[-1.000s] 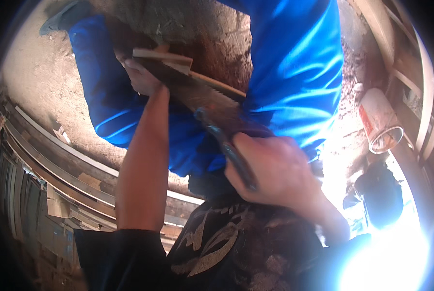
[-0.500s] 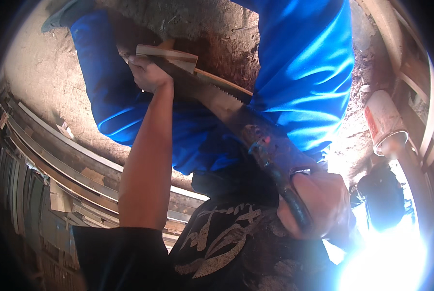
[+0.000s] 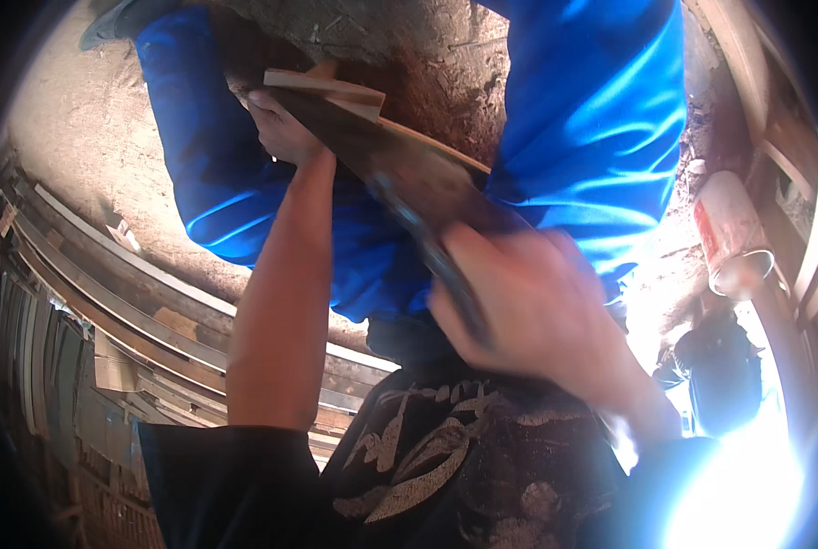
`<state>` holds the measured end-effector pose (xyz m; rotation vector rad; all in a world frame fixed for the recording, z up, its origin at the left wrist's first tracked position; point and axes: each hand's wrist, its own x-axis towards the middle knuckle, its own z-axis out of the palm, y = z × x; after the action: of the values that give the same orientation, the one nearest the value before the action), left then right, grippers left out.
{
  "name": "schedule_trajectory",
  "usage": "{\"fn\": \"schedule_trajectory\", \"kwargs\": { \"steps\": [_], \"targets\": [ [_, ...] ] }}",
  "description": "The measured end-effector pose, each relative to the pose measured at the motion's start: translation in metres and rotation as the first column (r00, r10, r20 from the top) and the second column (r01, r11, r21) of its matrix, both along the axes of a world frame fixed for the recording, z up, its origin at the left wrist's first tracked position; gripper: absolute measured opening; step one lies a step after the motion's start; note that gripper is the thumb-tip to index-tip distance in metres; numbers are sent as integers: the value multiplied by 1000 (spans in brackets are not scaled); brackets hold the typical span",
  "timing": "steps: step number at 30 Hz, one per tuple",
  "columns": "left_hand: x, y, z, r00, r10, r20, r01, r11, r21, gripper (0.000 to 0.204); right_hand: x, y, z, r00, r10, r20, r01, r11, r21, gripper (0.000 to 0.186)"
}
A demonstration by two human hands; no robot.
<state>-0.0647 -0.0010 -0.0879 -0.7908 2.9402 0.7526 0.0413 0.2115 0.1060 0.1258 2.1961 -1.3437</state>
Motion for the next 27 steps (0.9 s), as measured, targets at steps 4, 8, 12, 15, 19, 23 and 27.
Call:
{"fn": "schedule_trajectory", "kwargs": {
  "steps": [4, 8, 12, 15, 19, 23, 27],
  "targets": [
    [-1, -19, 5, 999, 24, -26, -26, 998, -63, 53, 17, 10, 11, 997, 19, -81, -15, 999, 40, 10],
    [-4, -9, -2, 1000, 5, -13, -6, 993, -120, 53, 42, 28, 21, 991, -38, -128, 42, 999, 23, 9],
    [-2, -9, -5, 998, -30, -49, 29, 999, -34, 51, -5, -17, -17, 994, -39, -102, 36, 999, -37, 13],
    [-3, -20, -3, 997, 25, -67, -29, 997, -69, 51, 43, 12, 13, 981, -130, -145, 130, 991, -6, 12],
    [4, -10, -11, 999, -27, -17, 25, 991, -133, 51, 23, 12, 18, 999, -12, 34, 12, 1000, 15, 20],
    [-2, -12, -1, 1000, -8, 13, 8, 1000, -16, 54, -8, -19, -4, 997, 59, 49, -59, 998, 4, 15],
    [-3, -15, -5, 999, -2, -34, -2, 996, -91, 48, 33, 30, 38, 984, 92, -154, -87, 995, 39, 7]
  ]
}}
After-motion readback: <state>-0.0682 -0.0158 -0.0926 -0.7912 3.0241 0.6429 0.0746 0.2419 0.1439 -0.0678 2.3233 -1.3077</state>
